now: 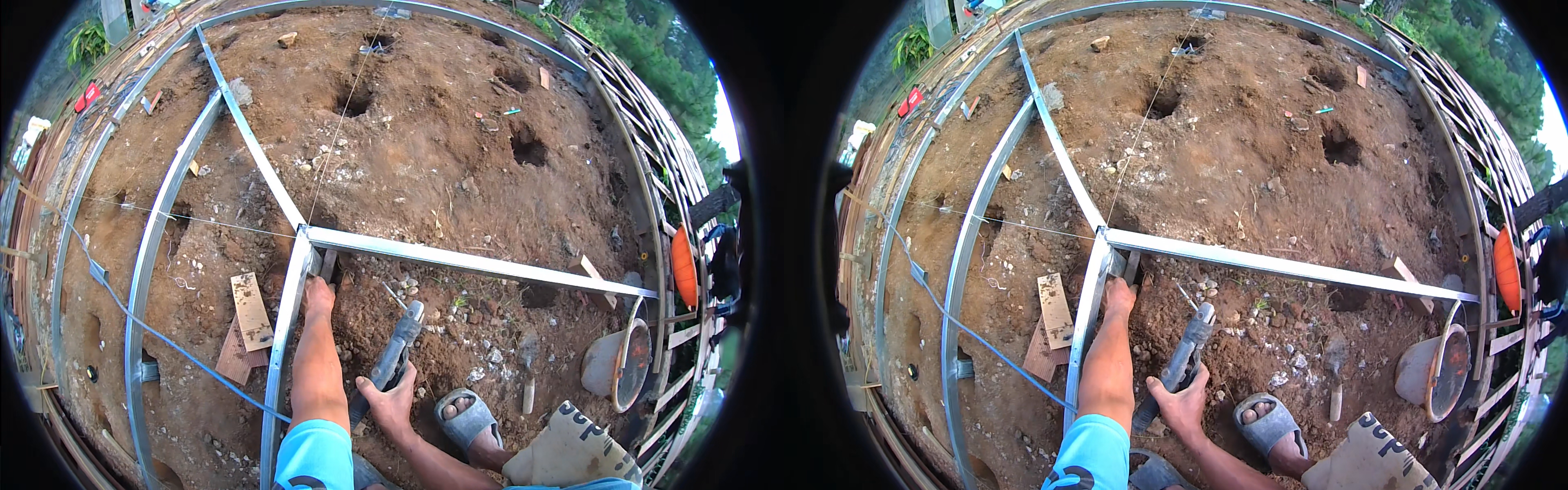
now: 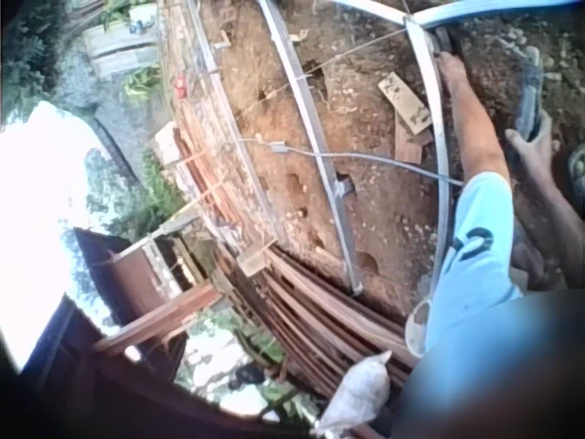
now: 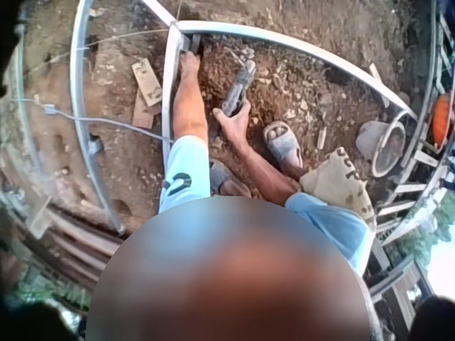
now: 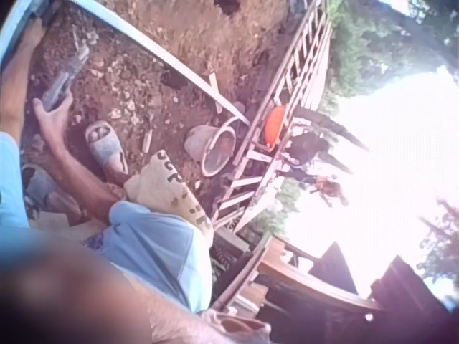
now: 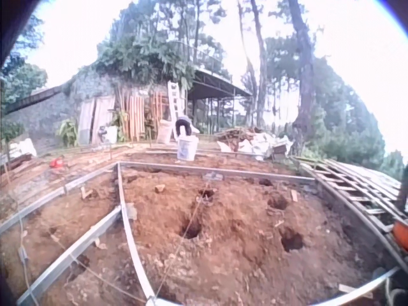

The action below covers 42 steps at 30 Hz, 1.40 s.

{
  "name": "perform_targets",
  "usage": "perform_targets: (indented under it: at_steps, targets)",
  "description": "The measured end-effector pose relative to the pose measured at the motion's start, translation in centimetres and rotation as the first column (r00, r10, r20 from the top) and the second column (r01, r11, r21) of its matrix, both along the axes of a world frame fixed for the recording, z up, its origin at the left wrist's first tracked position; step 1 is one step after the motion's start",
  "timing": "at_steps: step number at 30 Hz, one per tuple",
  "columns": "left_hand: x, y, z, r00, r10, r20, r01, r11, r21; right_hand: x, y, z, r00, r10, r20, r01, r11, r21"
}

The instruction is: The person positions and aligns metal beams on a dirt ground, using a hammer to tap them into place. They then use a welding torch to join the beams at their intersections, creating a stable metal framework.

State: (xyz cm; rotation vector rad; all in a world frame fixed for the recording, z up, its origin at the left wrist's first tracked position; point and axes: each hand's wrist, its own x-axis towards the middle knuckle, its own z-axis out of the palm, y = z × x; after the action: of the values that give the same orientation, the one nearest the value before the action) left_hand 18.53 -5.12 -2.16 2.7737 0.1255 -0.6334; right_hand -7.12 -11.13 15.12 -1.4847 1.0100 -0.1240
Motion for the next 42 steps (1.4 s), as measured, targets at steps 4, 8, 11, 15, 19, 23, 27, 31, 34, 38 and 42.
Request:
perform_targets:
  at_steps: [4,8,11,15,19,23,27,31,34,38,42]
  targets:
    - [0.9,-0.1,-0.2,0.999,0.045,-0.003,-0.045,0.997,-0.061,0.0,0.0,-0.3,0.999,0.032,-0.020,-0.032,0.999,-0.016]
    - [0.9,-0.1,0.5,0.998,-0.060,0.008,0.060,0.998,0.030,0.3,-0.1,-0.1,0.996,0.057,-0.073,-0.055,0.998,0.024]
    - [0.6,-0.4,1.2,0.997,0.069,-0.036,-0.069,0.997,0.018,0.5,-0.3,0.0,0.995,0.065,-0.073,-0.065,0.998,0.000]
    - [0.3,-0.7,1.4,0.995,0.088,-0.037,-0.087,0.996,0.026,0.8,-0.3,0.0,0.994,0.091,-0.063,-0.091,0.996,-0.002]
    - [0.5,-0.7,1.0,0.997,0.080,-0.021,-0.079,0.996,0.028,1.1,-0.4,0.5,0.985,0.143,-0.101,-0.145,0.989,-0.011]
    - [0.0,-0.3,2.5,0.999,0.052,-0.017,-0.053,0.997,-0.055,2.3,-0.6,1.2,0.972,0.190,-0.138,-0.199,0.979,-0.048]
    - [-2.7,1.3,8.8,0.953,-0.284,-0.106,0.262,0.947,-0.186,4.4,-0.6,1.1,0.963,0.224,-0.148,-0.233,0.972,-0.039]
    - [-10.0,6.0,18.9,0.920,-0.362,0.150,0.390,0.806,-0.445,5.8,-0.4,0.3,0.947,0.274,-0.167,-0.285,0.957,-0.044]
    - [-14.4,13.8,27.4,0.897,-0.424,0.126,0.439,0.817,-0.375,6.9,0.0,-0.5,0.941,0.285,-0.182,-0.307,0.946,-0.106]
    - [-23.2,21.9,33.1,0.993,0.004,0.116,0.039,0.928,-0.370,9.0,0.4,-1.8,0.915,0.312,-0.256,-0.354,0.925,-0.136]
    - [-34.1,23.5,29.2,0.892,0.449,-0.056,-0.379,0.674,-0.634,10.8,0.5,-3.3,0.903,0.348,-0.252,-0.398,0.898,-0.185]
